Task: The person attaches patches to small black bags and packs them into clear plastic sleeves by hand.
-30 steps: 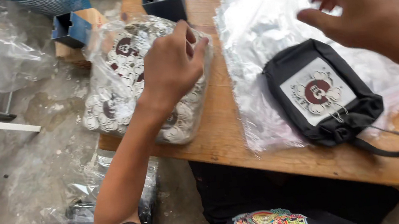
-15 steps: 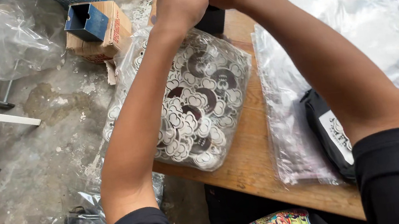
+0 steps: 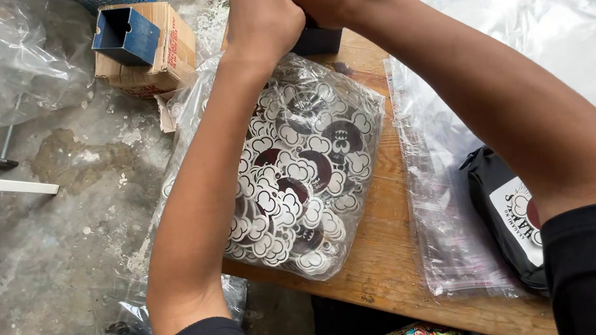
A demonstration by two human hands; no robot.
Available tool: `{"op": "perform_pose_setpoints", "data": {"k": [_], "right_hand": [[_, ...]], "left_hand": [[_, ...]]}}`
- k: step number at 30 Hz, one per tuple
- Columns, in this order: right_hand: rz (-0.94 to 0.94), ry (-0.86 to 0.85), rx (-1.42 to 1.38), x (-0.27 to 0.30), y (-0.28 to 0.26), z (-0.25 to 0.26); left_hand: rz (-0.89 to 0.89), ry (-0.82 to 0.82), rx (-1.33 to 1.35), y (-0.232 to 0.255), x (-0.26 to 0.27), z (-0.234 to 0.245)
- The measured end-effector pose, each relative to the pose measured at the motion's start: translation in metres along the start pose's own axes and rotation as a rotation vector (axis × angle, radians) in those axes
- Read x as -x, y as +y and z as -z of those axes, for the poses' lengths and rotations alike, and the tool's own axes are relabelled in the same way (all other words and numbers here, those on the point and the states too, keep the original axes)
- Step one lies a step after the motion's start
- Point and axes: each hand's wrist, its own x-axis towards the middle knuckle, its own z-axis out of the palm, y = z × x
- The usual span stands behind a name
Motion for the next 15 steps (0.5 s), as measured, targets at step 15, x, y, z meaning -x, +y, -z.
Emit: {"op": "perform_pose_setpoints", "data": {"k": [15], "right_hand": [[-0.201, -0.407, -0.166, 0.073, -0.009, 0.078]], "left_hand": [[-0.259, -0.388, 0.073, 0.061, 0.063, 0.038]]}}
